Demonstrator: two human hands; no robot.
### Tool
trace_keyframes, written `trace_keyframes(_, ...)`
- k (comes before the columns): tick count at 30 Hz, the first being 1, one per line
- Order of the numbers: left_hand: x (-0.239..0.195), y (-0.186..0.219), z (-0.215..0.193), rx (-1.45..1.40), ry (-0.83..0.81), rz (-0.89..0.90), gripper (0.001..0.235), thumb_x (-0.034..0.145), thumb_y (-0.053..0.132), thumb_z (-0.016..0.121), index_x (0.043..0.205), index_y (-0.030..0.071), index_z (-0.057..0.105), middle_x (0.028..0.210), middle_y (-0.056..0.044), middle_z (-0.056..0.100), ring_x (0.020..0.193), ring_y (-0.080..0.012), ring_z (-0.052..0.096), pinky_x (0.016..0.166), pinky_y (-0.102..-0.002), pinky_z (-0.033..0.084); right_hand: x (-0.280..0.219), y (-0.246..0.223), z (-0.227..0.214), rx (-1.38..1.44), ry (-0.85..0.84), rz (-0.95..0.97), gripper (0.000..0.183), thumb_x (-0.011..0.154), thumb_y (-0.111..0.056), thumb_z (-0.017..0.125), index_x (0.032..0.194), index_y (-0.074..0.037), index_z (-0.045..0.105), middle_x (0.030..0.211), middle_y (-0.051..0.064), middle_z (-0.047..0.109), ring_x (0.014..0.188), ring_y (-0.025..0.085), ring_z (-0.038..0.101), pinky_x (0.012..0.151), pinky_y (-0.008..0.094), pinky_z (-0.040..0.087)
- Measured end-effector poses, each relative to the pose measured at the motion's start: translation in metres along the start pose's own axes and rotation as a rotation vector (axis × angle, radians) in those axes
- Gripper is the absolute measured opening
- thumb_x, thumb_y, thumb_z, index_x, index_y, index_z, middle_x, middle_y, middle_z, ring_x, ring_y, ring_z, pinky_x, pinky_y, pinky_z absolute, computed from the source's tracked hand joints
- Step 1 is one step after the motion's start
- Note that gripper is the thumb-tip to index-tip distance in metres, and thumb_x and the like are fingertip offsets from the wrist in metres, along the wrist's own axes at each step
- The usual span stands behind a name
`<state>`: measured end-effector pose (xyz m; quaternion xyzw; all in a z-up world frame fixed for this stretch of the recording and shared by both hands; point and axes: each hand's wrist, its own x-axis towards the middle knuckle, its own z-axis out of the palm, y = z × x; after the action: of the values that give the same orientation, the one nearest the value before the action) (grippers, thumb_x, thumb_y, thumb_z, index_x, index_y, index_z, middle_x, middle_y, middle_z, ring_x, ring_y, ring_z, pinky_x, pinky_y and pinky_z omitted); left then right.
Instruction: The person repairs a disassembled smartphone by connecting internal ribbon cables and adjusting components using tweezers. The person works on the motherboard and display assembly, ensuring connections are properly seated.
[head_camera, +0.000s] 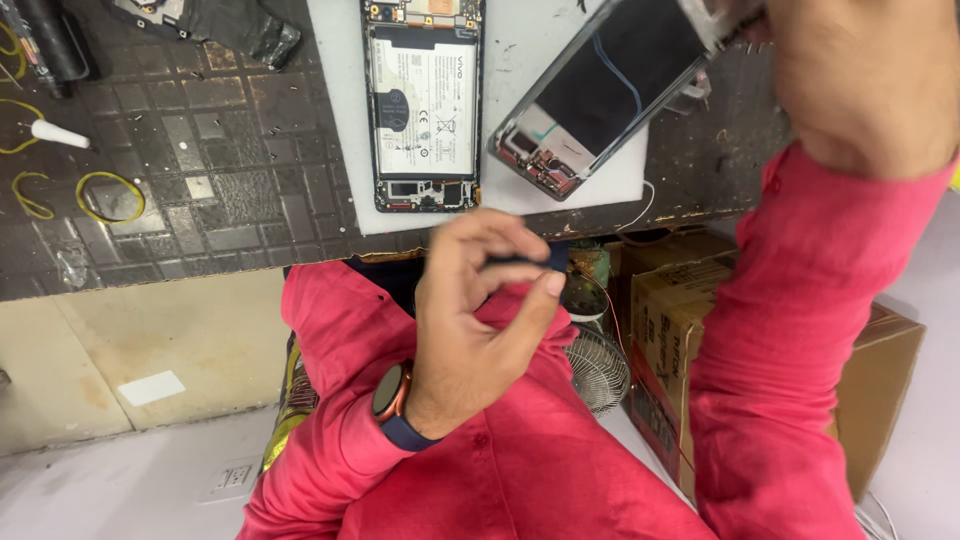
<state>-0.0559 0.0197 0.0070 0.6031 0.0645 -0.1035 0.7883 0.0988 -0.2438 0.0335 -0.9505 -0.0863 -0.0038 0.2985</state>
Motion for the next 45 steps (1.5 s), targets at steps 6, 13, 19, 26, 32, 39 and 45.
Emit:
trace_keyframes(6,0.017,0.001,0.014,-0.204,0.137,0.289,0.071,0.107,0.008,0.069,0.159,0.005,0.02,0.153,-0.012,0.034,0.143,-0.0172,0.041,0.117,-0.034,0.044,-0.044,-0.055,-0.001,0.968,0.18,0.392,0.015,0.114,-0.016,0.061,0.121,-0.003,0.063,0.099,0.004,0.071,0.08,0.014,0.069,0.065,0.027,0.054)
trace_keyframes(13,0.01,0.014,0.011,-0.484,0.087,0.191,0.043,0.117,0.017,0.053,0.15,-0.006,0.037,0.132,-0.012,0.061,0.119,-0.0134,0.06,0.108,-0.027,0.049,-0.118,-0.106,0.046,1.323,0.215,0.623,0.042,0.098,-0.022,0.07,0.129,0.001,0.051,0.111,0.01,0.07,0.095,0.019,0.07,0.08,0.033,0.06)
trace_keyframes(19,-0.007,0.031,-0.004,-0.402,0.032,0.071,0.034,0.109,0.018,0.053,0.133,-0.006,0.047,0.113,-0.014,0.069,0.092,-0.0094,0.065,0.082,-0.024,0.057,-0.159,-0.129,0.053,0.833,0.165,0.397,0.055,0.103,-0.031,0.073,0.134,0.003,0.044,0.128,0.013,0.058,0.117,0.018,0.059,0.107,0.035,0.05)
trace_keyframes(26,-0.003,0.057,-0.03,-0.004,-0.334,0.175,0.027,0.113,0.013,0.055,0.133,-0.004,0.063,0.134,-0.021,0.074,0.103,-0.0163,0.079,0.09,-0.025,0.062,-0.157,-0.142,0.054,0.797,0.486,0.059,0.054,0.104,-0.027,0.082,0.14,-0.002,0.05,0.126,0.008,0.056,0.112,0.018,0.062,0.1,0.031,0.055)
trace_keyframes(32,0.003,0.045,-0.029,-0.006,-0.442,0.354,0.021,0.108,0.007,0.063,0.126,-0.001,0.067,0.122,-0.015,0.074,0.112,-0.0246,0.078,0.102,-0.031,0.062,-0.144,-0.136,0.053,0.664,0.408,-0.152,0.034,0.091,-0.021,0.08,0.11,-0.003,0.059,0.096,0.01,0.065,0.091,0.02,0.066,0.074,0.034,0.061)
trace_keyframes(39,0.007,0.021,-0.034,-0.124,-0.454,0.554,0.026,0.092,0.005,0.077,0.115,-0.001,0.067,0.119,-0.019,0.07,0.113,-0.0318,0.074,0.106,-0.048,0.061,-0.149,-0.137,0.062,0.823,0.434,-0.228,0.025,0.087,-0.012,0.08,0.094,-0.004,0.057,0.088,0.009,0.064,0.082,0.022,0.066,0.068,0.039,0.059)
trace_keyframes(45,0.008,0.008,-0.027,-0.2,-0.368,0.673,0.023,0.091,0.008,0.085,0.108,0.002,0.071,0.114,-0.015,0.073,0.109,-0.0291,0.076,0.102,-0.05,0.065,-0.152,-0.137,0.071,0.893,0.493,-0.27,0.018,0.091,-0.012,0.071,0.089,-0.004,0.056,0.085,0.011,0.063,0.079,0.024,0.066,0.066,0.042,0.059)
